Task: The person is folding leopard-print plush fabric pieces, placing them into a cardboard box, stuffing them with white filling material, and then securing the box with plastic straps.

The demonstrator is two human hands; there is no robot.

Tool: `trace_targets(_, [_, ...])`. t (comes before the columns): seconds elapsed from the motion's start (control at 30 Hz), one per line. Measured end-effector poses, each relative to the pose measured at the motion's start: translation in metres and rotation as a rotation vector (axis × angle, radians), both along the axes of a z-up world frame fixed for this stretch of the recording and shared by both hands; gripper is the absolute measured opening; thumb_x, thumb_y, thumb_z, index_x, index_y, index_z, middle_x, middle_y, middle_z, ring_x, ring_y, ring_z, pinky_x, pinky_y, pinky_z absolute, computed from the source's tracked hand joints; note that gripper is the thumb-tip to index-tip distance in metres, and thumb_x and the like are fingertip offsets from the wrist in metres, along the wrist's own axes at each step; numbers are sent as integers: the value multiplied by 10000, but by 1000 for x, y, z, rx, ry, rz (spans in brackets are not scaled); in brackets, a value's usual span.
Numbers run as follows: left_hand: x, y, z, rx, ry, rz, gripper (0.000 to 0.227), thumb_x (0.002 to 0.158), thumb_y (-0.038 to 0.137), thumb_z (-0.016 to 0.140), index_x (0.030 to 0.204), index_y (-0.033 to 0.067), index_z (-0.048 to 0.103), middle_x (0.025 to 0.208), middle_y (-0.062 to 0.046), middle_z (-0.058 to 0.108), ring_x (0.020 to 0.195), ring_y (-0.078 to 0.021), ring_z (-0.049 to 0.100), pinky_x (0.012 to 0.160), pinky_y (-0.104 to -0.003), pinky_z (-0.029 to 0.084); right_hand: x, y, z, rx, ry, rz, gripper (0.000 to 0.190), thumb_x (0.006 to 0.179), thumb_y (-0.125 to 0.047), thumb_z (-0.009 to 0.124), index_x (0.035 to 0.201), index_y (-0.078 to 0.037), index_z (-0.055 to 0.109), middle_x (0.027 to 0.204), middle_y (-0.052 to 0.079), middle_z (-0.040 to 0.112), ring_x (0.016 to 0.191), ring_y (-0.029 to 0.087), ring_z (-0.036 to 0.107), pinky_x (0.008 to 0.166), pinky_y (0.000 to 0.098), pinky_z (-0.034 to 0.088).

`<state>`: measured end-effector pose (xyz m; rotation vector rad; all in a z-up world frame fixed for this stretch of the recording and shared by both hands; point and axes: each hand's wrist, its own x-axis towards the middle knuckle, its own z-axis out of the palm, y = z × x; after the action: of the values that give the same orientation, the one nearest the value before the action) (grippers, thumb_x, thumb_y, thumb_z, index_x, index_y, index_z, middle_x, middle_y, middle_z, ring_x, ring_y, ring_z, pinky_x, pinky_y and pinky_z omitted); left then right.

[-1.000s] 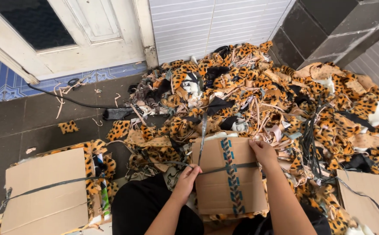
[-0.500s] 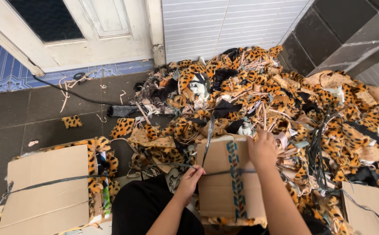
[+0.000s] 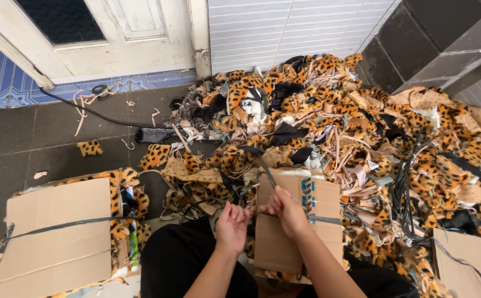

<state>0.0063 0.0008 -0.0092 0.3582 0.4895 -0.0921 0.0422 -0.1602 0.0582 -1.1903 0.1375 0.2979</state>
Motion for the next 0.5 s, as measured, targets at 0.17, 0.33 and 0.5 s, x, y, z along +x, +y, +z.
trace_targets(0.17, [18, -13, 18, 34, 142, -30, 486, 1052, 291, 443, 591, 180, 335, 577, 18, 220, 510, -174, 256, 601, -373, 368, 13, -10, -14, -108, 89, 20, 438, 1032, -257, 521, 650, -161, 329, 576, -12, 251, 467, 156, 255, 490, 333, 334])
trace_targets(0.33, [26, -1, -22, 158, 163, -164, 516, 1023, 370, 468, 599, 214, 218, 577, 63, 124, 500, -141, 213, 512, -324, 344, 16, -51, -2, -395, 205, -193, 328, 946, -248, 701, 715, -71, 551, 540, 42, 416, 413, 203, 467, 387, 377, 477])
trace_targets(0.5, [17, -8, 15, 283, 186, -171, 467, 1047, 302, 495, 630, 150, 347, 583, -11, 252, 509, -208, 298, 555, -411, 429, 8, -52, 73, -854, 319, 76, 669, 935, -505, 545, 1413, -41, 615, 1549, 111, 524, 1448, 270, 485, 1201, 387, 369])
